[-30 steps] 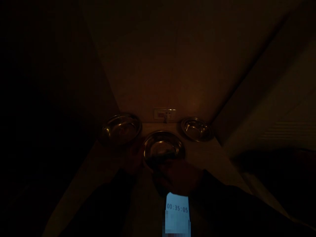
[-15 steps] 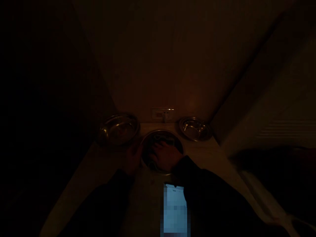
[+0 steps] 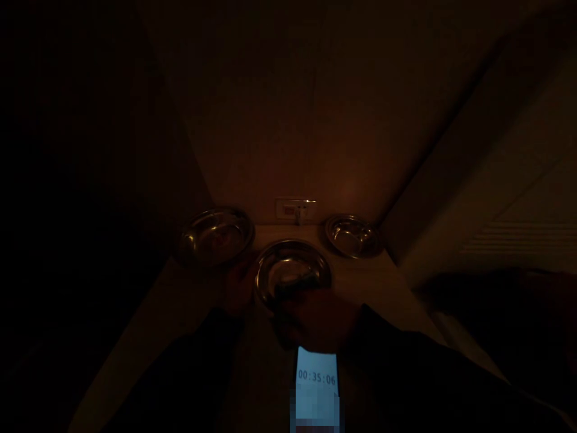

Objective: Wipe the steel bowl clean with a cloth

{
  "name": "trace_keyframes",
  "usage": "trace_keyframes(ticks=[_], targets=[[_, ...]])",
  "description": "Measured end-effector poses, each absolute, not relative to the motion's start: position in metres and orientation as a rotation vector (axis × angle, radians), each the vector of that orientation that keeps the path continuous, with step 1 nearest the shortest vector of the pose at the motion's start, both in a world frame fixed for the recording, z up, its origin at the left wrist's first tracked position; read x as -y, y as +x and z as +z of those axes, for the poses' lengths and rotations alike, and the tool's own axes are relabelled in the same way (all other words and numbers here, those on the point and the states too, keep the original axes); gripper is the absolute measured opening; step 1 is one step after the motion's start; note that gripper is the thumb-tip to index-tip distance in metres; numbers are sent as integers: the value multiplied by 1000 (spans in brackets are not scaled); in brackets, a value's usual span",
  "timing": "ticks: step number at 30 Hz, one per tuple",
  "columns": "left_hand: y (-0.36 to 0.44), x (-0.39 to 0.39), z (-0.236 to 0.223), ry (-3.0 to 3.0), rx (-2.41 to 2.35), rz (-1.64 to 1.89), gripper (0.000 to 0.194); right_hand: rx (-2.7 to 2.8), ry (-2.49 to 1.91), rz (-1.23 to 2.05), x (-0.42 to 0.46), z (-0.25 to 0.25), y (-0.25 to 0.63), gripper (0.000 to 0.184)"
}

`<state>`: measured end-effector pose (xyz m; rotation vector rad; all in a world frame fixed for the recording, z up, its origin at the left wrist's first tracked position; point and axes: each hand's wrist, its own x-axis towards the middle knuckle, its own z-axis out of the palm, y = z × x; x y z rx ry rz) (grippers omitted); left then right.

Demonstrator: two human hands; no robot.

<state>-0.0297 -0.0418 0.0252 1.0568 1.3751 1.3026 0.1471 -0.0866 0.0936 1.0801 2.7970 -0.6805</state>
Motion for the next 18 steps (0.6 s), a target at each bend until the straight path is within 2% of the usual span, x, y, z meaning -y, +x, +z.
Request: trace_keyframes(ticks=[5,11,18], targets=[[-33,40,25,1079,-1378,1303,32,-2799,1255,-579,86,86,115,45],[-37,39,35,1019,-1378,1245,30,-2758,1109,-526,92,90,141,35],[-31,51,33,1041,-1456,1219,35,-2774,1137,-347,87,84,145,34]])
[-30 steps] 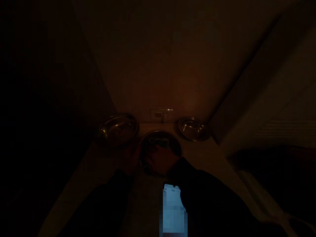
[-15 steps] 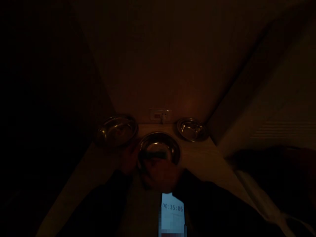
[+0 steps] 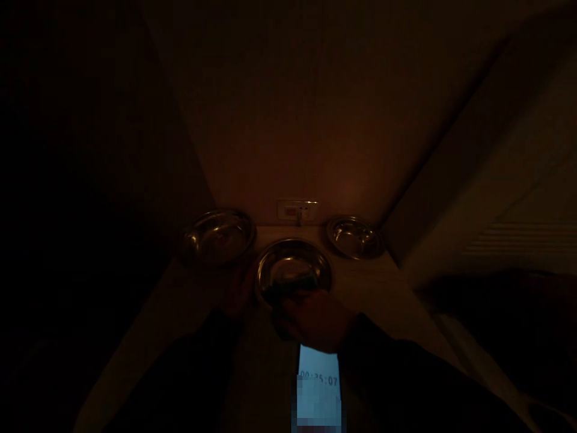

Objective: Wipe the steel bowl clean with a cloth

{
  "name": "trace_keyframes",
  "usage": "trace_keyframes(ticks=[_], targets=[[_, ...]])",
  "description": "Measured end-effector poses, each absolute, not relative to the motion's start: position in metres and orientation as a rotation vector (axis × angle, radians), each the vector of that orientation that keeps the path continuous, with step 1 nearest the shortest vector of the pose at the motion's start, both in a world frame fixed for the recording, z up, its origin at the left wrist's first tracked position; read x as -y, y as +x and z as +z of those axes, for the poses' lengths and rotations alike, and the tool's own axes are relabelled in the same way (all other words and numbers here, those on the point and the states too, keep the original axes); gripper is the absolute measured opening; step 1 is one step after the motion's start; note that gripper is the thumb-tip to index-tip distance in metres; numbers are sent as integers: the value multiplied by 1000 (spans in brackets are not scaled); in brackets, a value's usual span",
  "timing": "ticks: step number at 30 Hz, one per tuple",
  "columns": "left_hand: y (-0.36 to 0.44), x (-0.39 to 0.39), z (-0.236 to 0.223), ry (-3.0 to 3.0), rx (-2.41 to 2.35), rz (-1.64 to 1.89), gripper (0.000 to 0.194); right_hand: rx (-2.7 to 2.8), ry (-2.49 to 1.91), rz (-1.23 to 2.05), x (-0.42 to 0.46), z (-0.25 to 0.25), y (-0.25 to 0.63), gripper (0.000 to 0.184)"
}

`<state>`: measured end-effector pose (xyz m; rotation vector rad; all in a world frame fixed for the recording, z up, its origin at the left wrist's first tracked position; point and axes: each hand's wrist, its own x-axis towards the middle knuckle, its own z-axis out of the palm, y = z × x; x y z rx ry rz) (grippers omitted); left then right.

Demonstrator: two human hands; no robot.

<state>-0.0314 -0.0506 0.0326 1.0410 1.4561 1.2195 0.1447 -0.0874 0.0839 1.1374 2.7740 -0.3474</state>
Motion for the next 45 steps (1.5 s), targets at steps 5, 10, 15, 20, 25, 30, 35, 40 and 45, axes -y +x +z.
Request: trace_keyframes(ticks=[5,10,15,20,25,30,35,40,45], targets=[[-26,60,28,1150,-1435,1222,42,-2761,1239,-375,81,85,131,39],[-29,55,32,1138,-1481,1282,43,-2770,1324,-356,80,82,110,44],[-31,50,32,1059,-1386,1414,36,-2765,1214,-397,85,84,138,37],[-29,50,32,1048,-1440,1377,30,-2803,1137,-373,84,85,144,37],[-32,48,32,1055,-1446,1375,27,-2785,1227,-329,84,84,110,44],[-36,45,35,1037,-1458,1350,27,-2813,1104,-344,83,84,140,37],[-34,45,35,1024,-1413,1367,27,-2862,1011,-212,81,81,167,37],[-34,44,37,936,-1451,1316,28,-2828,1072,-146,85,77,146,40],[-30,56,33,1027,-1428,1306,37,-2802,1128,-123,84,74,141,40]])
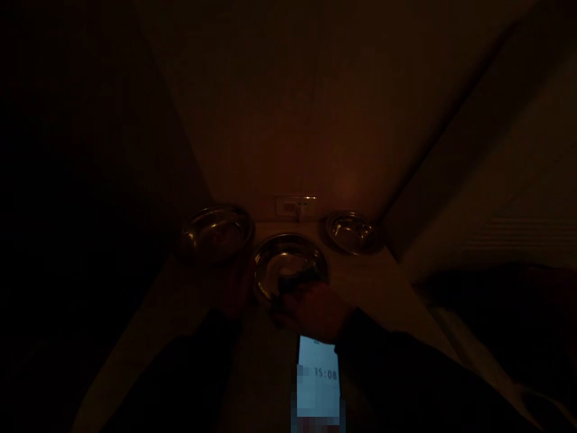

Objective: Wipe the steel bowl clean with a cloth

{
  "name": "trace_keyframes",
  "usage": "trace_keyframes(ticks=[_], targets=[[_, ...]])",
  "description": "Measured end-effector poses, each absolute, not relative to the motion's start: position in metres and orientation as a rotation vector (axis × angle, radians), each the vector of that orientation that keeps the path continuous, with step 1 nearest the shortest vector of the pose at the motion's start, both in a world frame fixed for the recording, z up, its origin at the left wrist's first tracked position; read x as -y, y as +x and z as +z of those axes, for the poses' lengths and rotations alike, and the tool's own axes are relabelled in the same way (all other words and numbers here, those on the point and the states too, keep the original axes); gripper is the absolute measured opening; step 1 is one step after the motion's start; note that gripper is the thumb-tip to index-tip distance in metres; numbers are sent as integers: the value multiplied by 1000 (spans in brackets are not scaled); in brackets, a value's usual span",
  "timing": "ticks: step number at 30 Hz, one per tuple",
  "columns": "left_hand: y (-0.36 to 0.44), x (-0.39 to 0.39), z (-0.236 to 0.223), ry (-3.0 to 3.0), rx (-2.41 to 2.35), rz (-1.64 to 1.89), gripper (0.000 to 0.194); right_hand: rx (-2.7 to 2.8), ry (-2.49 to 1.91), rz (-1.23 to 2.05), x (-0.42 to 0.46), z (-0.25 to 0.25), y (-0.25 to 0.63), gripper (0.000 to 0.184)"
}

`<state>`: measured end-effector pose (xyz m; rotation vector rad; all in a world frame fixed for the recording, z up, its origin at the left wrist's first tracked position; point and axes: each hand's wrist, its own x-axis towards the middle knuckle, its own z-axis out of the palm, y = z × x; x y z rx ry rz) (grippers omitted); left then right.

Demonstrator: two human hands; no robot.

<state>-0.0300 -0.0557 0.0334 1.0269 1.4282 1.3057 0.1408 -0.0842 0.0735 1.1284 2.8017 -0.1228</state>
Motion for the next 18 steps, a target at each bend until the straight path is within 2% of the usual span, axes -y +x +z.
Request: trace_keyframes(ticks=[4,7,14,18], targets=[[-25,61,33,1079,-1505,1352,41,-2775,1212,-115,87,74,124,39],[-28,58,32,1067,-1529,1390,37,-2761,1251,-127,93,75,116,40],[-37,51,31,1031,-1467,1334,31,-2938,915,-202,78,77,174,39],[-34,50,28,1005,-1465,1364,31,-2940,980,-170,81,74,169,39]])
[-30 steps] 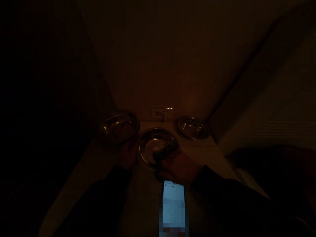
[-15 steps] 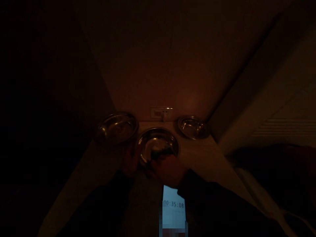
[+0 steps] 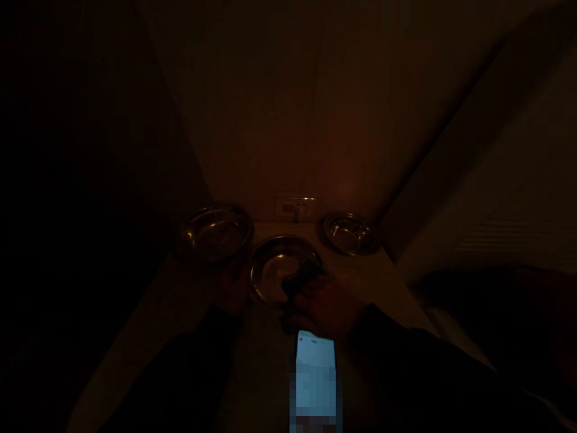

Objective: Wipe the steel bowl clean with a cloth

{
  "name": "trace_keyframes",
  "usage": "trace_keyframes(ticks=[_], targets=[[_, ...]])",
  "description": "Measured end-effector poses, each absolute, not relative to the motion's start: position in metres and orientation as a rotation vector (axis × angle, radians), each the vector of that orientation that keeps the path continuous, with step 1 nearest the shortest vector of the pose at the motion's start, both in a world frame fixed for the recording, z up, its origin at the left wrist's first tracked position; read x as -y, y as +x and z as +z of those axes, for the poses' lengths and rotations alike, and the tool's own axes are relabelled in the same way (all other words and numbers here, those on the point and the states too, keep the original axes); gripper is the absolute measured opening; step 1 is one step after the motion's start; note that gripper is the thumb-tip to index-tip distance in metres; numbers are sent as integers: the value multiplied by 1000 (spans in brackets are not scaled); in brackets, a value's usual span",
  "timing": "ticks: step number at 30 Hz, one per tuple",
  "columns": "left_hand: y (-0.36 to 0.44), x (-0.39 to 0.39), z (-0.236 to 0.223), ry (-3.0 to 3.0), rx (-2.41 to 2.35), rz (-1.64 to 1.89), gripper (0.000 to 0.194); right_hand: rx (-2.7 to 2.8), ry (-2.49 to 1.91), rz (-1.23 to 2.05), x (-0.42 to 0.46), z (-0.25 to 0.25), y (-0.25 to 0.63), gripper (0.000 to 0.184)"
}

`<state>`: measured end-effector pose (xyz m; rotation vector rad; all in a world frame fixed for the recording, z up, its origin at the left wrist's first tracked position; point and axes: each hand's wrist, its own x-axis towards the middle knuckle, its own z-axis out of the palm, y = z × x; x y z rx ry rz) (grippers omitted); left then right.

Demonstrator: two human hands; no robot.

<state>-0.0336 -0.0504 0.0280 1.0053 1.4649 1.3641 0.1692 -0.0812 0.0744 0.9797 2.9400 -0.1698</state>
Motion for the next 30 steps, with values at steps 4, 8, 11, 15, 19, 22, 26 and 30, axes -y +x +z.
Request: trace_keyframes(ticks=[4,8,11,15,19,22,26,30], targets=[[-34,51,27,996,-1439,1386,31,-2880,1141,-200,96,70,139,37],[-39,50,32,1013,-1483,1355,29,-2963,1001,-222,89,69,158,34],[-42,48,33,1055,-1466,1351,30,-3041,957,-186,68,68,193,37],[-44,46,30,1086,-1460,1338,31,-3052,1061,-133,33,68,208,42],[-43,46,32,1102,-1448,1353,33,-3043,1071,-113,3,69,180,48],[-42,47,36,1056,-1437,1354,32,-3039,1061,-93,-10,66,157,55],[-42,46,35,1032,-1445,1351,31,-3038,1062,-97,-12,63,156,60],[-44,45,30,1030,-1484,1363,31,-2996,1144,-160,0,67,191,62]])
